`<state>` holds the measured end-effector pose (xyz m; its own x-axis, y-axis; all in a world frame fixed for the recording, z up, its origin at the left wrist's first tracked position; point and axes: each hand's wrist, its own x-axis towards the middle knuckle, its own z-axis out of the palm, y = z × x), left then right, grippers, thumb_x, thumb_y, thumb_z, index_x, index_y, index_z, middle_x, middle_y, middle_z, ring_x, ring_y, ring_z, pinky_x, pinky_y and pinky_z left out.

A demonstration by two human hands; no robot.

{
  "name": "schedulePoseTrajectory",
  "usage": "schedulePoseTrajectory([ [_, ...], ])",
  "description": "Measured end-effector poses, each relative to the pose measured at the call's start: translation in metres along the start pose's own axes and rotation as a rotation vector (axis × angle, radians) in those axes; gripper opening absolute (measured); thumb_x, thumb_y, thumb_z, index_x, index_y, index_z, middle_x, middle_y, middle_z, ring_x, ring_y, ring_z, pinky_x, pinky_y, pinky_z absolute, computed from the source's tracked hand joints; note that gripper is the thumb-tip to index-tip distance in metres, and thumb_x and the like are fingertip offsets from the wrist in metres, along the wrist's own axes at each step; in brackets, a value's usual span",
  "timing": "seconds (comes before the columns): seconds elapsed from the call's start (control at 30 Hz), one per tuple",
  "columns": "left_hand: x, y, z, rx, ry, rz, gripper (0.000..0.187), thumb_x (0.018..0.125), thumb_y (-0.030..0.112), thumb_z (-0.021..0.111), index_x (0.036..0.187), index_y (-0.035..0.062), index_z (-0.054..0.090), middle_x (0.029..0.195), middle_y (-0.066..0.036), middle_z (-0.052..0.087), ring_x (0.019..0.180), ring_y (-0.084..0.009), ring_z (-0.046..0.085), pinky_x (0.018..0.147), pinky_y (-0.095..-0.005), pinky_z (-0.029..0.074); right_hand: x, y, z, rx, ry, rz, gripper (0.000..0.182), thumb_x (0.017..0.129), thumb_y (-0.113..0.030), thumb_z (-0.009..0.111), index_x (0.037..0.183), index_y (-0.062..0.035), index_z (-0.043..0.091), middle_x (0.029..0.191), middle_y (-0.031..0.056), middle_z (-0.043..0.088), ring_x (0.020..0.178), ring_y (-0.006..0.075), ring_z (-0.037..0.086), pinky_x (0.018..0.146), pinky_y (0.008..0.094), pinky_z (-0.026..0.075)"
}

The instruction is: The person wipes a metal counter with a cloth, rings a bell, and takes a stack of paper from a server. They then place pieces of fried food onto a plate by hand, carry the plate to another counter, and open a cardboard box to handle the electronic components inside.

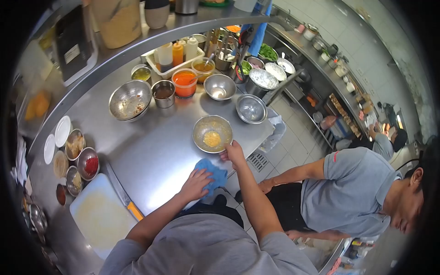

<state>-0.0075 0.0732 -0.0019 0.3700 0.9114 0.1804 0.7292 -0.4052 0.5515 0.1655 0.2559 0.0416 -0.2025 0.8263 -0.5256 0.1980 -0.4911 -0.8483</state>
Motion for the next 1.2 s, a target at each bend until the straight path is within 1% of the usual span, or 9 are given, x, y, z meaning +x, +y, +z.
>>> schedulePoseTrajectory([
  [0.27,-0.108,0.020,-0.024,0.026,0.202,-0.371,0.048,0.072,0.012,0.071,0.119,0.0129,0.062,0.136,-0.011,0.053,0.133,-0.0349,0.042,0.111,-0.0499,0.029,0.019,0.008,0.057,0.261,-0.269,-0.049,0.044,0.097,-0.028,0.057,0.129,-0.0002,0.047,0.096,0.0095,0.069,0.071,0.0161,0.065,0.061,0.0283,0.054],
  [0.33,-0.117,0.026,-0.015,0.056,0.455,-0.620,0.053,0.074,0.009,0.068,0.126,0.0077,0.058,0.140,-0.016,0.048,0.134,-0.0370,0.040,0.112,-0.0488,0.029,-0.002,0.023,0.068,-0.066,-0.373,-0.094,0.053,0.096,-0.028,0.060,0.139,-0.0014,0.043,0.108,0.0093,0.067,0.083,0.0163,0.066,0.072,0.0301,0.055],
  [0.4,-0.105,0.030,-0.006,0.013,0.567,-0.652,0.057,0.075,0.009,0.067,0.130,0.0051,0.053,0.144,-0.019,0.043,0.137,-0.0380,0.037,0.113,-0.0488,0.027,-0.013,0.070,0.088,-0.294,-0.564,-0.378,0.057,0.093,-0.021,0.065,0.143,-0.0046,0.043,0.120,0.0091,0.064,0.098,0.0171,0.063,0.087,0.0315,0.052],
  [0.5,-0.088,0.032,0.002,-0.063,0.630,-0.711,0.070,0.082,0.006,0.059,0.148,0.0010,0.033,0.157,-0.020,0.027,0.145,-0.0365,0.025,0.116,-0.0474,0.023,-0.089,0.070,0.101,-0.582,-0.672,-0.820,0.082,0.078,-0.014,0.074,0.150,-0.0081,0.035,0.153,0.0203,0.033,0.141,0.0391,0.032,0.116,0.0440,0.028],
  [0.7,-0.052,0.018,-0.001,-1.204,0.665,-0.614,0.068,0.091,0.001,0.038,0.156,0.0074,0.018,0.160,-0.016,0.022,0.145,-0.0280,0.029,0.112,-0.0336,0.031,-0.109,0.077,0.081,-0.994,-0.546,-0.845,0.086,0.078,-0.025,0.073,0.152,-0.0117,0.031,0.157,0.0194,0.025,0.146,0.0435,0.020,0.118,0.0519,0.022],
  [0.77,-0.046,0.025,-0.009,-1.215,0.765,-0.710,0.059,0.095,0.002,0.037,0.153,0.0067,0.026,0.153,-0.015,0.036,0.138,-0.0262,0.039,0.109,-0.0330,0.035,-0.113,0.076,0.077,-1.040,-0.470,-0.886,0.074,0.080,-0.024,0.069,0.148,-0.0133,0.039,0.156,0.0158,0.028,0.146,0.0406,0.021,0.116,0.0562,0.022],
  [0.9,-0.055,-0.008,-0.012,-0.867,0.866,-0.750,0.038,0.094,0.002,0.049,0.132,0.0044,0.051,0.133,-0.015,0.054,0.125,-0.0261,0.049,0.107,-0.0374,0.038,-0.083,0.083,0.074,-1.079,-0.397,-1.013,0.060,0.081,-0.020,0.067,0.139,-0.0132,0.050,0.154,0.0125,0.033,0.145,0.0390,0.025,0.114,0.0598,0.023],
  [0.97,-0.053,-0.018,-0.031,-0.119,0.836,-0.660,0.034,0.090,0.000,0.053,0.123,0.0043,0.057,0.133,-0.018,0.054,0.128,-0.0325,0.047,0.108,-0.0422,0.037,-0.050,0.072,0.065,-1.162,-0.280,-0.938,0.049,0.083,-0.018,0.064,0.131,-0.0129,0.055,0.151,0.0113,0.037,0.143,0.0378,0.028,0.114,0.0604,0.025],
  [1.2,-0.048,-0.036,-0.025,0.204,0.558,-0.717,0.030,0.087,0.015,0.061,0.116,0.0049,0.062,0.136,-0.017,0.052,0.137,-0.0391,0.038,0.117,-0.0560,0.016,0.089,0.010,-0.022,-1.238,0.038,-0.704,0.051,0.085,-0.021,0.062,0.135,-0.0158,0.052,0.152,0.0118,0.038,0.143,0.0386,0.030,0.113,0.0575,0.028],
])
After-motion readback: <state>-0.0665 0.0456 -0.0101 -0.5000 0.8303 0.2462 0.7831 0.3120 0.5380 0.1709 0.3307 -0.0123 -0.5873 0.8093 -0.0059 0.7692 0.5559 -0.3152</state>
